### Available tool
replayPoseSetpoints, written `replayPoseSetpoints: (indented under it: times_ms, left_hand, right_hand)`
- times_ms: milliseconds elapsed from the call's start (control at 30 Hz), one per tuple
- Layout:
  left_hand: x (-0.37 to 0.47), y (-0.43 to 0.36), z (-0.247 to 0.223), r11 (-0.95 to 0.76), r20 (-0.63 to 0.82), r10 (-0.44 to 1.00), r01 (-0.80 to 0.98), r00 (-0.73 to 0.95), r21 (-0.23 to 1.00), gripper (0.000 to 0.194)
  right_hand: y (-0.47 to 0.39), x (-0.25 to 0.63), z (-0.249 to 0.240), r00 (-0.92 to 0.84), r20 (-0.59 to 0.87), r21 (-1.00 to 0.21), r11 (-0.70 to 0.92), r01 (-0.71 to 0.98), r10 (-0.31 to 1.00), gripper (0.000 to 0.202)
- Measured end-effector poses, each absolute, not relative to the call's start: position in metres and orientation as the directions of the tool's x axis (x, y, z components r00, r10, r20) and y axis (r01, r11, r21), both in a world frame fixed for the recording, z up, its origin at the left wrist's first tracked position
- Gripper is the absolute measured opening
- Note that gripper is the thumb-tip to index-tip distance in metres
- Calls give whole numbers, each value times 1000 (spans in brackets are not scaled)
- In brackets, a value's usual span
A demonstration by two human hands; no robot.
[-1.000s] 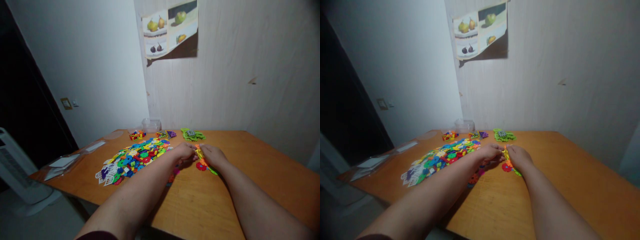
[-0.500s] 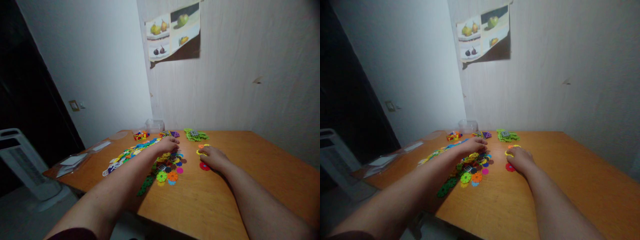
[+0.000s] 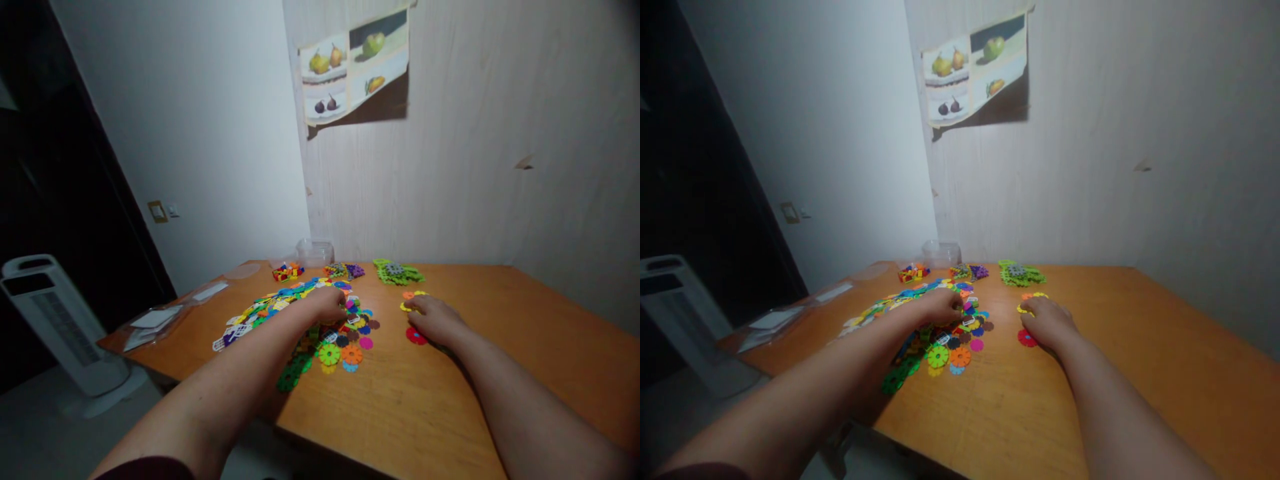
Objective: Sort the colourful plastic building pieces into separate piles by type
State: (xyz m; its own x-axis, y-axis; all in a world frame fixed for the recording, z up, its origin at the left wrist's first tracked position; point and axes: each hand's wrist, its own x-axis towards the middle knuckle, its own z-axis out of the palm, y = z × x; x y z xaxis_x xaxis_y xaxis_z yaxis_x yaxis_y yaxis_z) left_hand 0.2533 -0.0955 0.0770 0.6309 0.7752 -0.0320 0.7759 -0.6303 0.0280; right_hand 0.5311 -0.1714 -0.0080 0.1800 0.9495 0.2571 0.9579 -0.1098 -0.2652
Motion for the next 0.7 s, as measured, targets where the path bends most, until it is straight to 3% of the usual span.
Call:
replayPoseSetpoints:
  times_ms: [167, 300, 400, 467, 533, 600, 700]
  left_hand:
    - [258, -91, 74, -621, -15, 784, 784, 621, -21, 23]
    - [259, -84, 72, -592, 91, 801, 805, 592, -32, 26]
    - [266, -81, 69, -566, 191, 809, 824, 555, 2, 32]
    - [276, -83, 67, -577, 252, 803, 811, 540, 101, 31]
    - [291, -87, 62, -593, 266, 804, 755, 532, 280, 26]
    - [310, -95, 56, -572, 229, 816, 685, 530, 452, 21]
    - [341, -109, 41, -502, 143, 833, 622, 534, 600, 19]
  right_hand:
    - [-170, 532, -9, 202, 259, -361, -99, 927, 945, 42]
    - [-171, 533, -3, 294, 311, -486, -115, 866, 904, 46]
    - [-174, 533, 4, 407, 326, -508, -205, 836, 853, 49]
    - [-176, 533, 7, 439, 330, -498, -241, 833, 836, 50]
    - [-177, 533, 9, 444, 341, -494, -244, 835, 829, 50]
    - [-178, 532, 9, 437, 349, -493, -234, 838, 829, 50]
    - [-179, 532, 10, 437, 348, -489, -238, 840, 829, 49]
